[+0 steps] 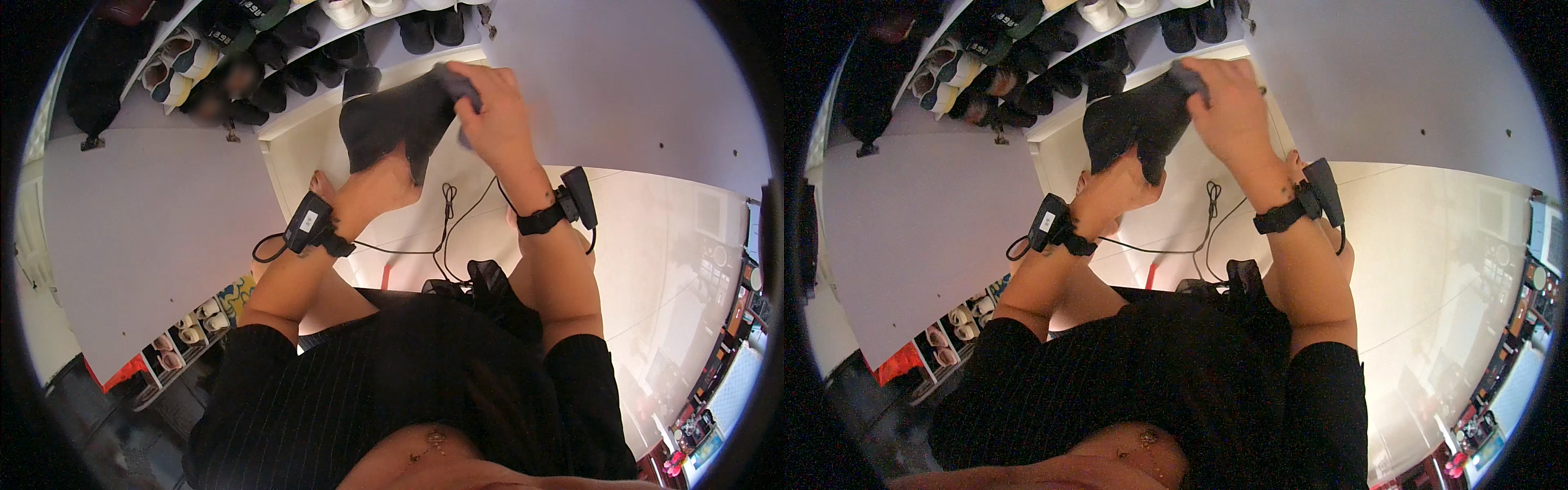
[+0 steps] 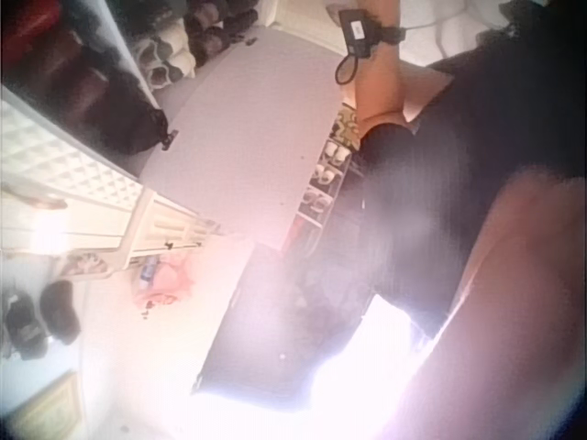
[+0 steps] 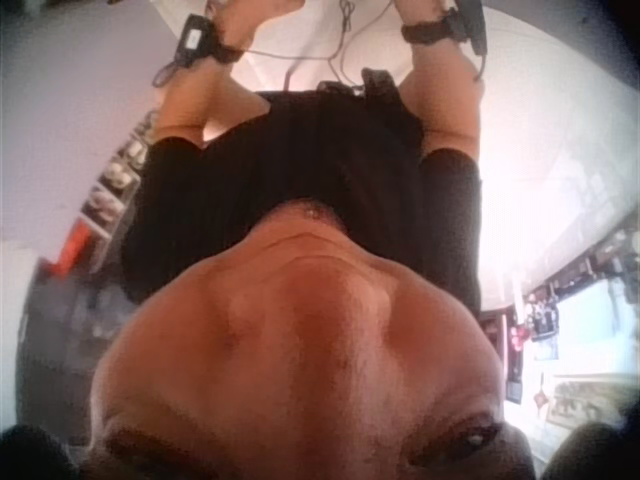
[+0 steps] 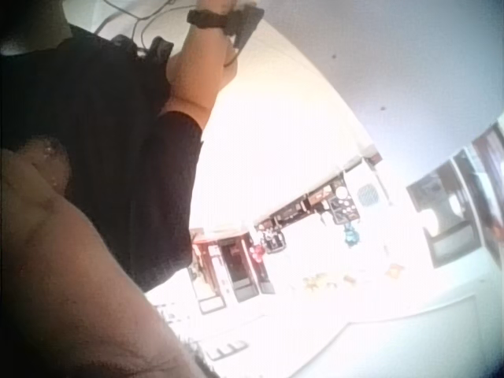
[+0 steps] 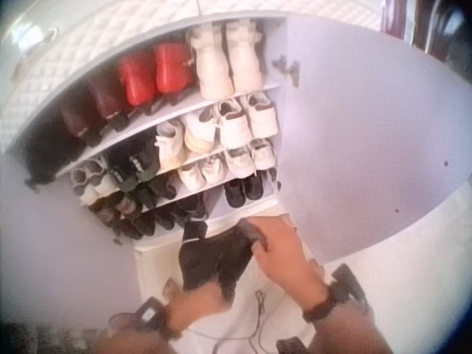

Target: The person takes a white mesh boot from a cabinet and wipes its exterior and sole with a cloth, then repeats this with a black boot.

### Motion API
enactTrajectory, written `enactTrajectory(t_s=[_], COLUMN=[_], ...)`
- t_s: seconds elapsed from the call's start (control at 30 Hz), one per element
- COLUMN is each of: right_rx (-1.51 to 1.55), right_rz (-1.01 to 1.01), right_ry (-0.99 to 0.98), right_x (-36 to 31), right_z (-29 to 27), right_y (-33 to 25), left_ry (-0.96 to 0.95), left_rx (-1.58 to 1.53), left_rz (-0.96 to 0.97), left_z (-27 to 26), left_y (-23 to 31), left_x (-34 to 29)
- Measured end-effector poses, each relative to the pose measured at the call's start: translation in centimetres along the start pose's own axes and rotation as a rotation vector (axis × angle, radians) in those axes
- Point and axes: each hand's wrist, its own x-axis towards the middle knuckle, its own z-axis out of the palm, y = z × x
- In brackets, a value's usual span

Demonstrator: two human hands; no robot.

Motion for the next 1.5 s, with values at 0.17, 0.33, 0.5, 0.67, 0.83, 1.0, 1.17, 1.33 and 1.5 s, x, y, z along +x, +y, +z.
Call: enactTrajectory(t_s=[0.17,0.33,0.5,0.67,0.83,1.0,1.17,1.33,1.5], right_rx=[-0.165,-0.332,-0.39,-0.475,-0.413,-0.469,-0.457,-0.448,-0.42], right_rz=[0.034,-0.102,-0.239,-0.192,-0.248,-0.16,-0.181,-0.101,-0.087], right_ry=[-0.039,-0.064,-0.068,-0.013,-0.095,-0.038,-0.127,-0.063,-0.127], right_x=[0.6,0.2,0.2,0.0,-0.1,-0.2,-0.2,-0.6,-0.5], right_z=[-1.1,-1.4,-0.6,-0.7,0.0,-0.4,-0.1,-0.2,0.4], right_y=[0.9,1.4,2.2,2.4,1.6,2.4,1.7,2.8,2.7], left_ry=[-0.036,-0.104,-0.06,-0.294,-0.16,-0.268,-0.246,-0.235,-0.179], left_rx=[-0.002,0.105,0.09,0.104,0.136,0.097,0.117,0.133,0.127], left_rz=[0.186,0.29,0.259,0.123,0.29,0.241,0.237,0.221,0.2], left_z=[0.7,1.3,1.7,0.7,1.2,0.9,1.1,0.6,2.1], left_y=[-0.5,-0.1,-0.2,0.8,0.5,0.8,0.8,1.1,0.0], left_x=[0.1,0.1,-0.3,-0.7,-1.1,-1.2,-1.2,-1.1,-0.9])
